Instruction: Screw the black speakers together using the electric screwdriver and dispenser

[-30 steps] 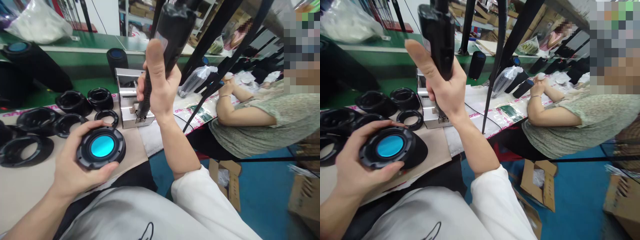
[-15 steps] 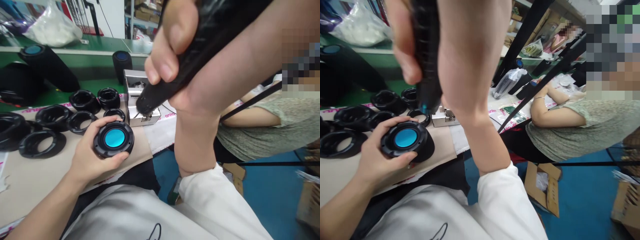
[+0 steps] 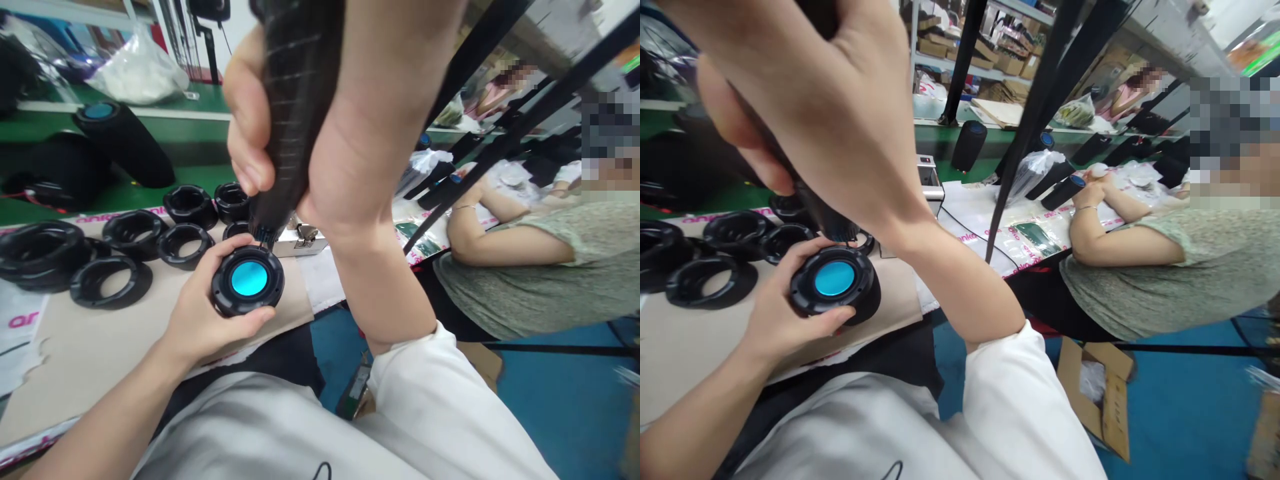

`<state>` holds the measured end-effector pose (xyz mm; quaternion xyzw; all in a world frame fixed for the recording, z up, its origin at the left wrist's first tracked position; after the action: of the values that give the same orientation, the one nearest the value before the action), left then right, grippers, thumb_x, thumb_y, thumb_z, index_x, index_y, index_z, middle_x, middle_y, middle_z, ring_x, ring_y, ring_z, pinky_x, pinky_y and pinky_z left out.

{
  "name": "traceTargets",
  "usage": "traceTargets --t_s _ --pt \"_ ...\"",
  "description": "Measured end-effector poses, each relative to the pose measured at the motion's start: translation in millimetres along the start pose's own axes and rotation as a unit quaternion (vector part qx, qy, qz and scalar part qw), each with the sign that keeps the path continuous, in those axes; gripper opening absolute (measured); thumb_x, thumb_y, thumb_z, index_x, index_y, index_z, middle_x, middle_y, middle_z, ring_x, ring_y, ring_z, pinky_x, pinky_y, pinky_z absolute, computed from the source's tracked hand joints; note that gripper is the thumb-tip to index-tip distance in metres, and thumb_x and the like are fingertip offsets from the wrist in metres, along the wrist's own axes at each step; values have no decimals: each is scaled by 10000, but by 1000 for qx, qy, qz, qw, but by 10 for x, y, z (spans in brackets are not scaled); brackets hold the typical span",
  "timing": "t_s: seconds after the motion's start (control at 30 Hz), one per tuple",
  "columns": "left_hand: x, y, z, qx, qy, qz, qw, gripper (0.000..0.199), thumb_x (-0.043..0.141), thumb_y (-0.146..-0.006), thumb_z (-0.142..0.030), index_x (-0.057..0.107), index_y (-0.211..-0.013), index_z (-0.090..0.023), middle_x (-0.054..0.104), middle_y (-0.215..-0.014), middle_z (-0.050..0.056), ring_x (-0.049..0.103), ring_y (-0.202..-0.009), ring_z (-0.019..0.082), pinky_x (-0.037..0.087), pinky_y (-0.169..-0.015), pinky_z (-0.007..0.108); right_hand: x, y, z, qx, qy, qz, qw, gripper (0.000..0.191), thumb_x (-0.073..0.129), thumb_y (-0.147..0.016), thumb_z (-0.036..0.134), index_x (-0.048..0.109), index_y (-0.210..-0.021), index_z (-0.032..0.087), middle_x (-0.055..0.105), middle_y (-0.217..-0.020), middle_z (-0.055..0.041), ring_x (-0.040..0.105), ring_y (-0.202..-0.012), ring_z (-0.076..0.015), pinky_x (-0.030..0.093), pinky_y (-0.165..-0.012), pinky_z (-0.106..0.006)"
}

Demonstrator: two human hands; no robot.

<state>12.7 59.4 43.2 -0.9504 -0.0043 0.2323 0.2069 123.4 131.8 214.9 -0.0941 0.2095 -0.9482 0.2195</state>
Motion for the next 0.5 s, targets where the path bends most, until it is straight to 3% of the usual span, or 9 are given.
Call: traceTargets --t_s 0.13,0.23,0.33,0.43,0.5 --pt "-16 0 24 -10 -4 -19 1000 744 888 -733 -426 628 -1401 -228 767 -1373 86 790 -1210 308 663 -1043 402 55 6 -25 -33 -29 48 998 549 302 -1067 790 300 -829 295 427 -461 82 384 -412 -112 379 -451 -265" --pt "-20 -13 44 -15 -14 -29 999 760 895 -704 -457 632 -1372 -209 794 -1309 90 811 -1143 311 680 -987 403 62 -15 -69 -48 -22 59 997 582 434 -993 854 343 -867 292 442 -466 74 390 -424 -134 376 -431 -284" --pt "-22 -19 45 -2 -26 -34 999 763 891 -693 -474 636 -1356 -196 821 -1224 77 829 -1069 298 695 -924 389 125 -74 -163 -53 -26 88 994 588 535 -973 834 340 -856 292 440 -460 87 438 -410 -118 391 -399 -249" --pt "-30 -9 39 12 -36 -39 999 758 884 -699 -475 639 -1363 -201 826 -1203 67 833 -1049 297 703 -912 400 144 -101 -148 -93 -31 68 993 566 409 -1049 785 344 -797 282 362 -460 98 426 -391 -85 379 -390 -207" --pt "-26 1 32 12 -32 -35 999 764 895 -695 -458 639 -1373 -216 819 -1244 70 830 -1078 308 706 -937 425 108 -81 -122 -66 -27 54 996 561 330 -1079 751 350 -773 281 316 -452 101 378 -369 -84 340 -386 -216"
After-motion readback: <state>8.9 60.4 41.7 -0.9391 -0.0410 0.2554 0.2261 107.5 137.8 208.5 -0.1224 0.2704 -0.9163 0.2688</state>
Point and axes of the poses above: each hand's wrist, its own y-axis away from the middle knuckle, its own x-axis out of the palm, z = x × y, the point moved 7 cm from there along -y, towards the middle knuckle
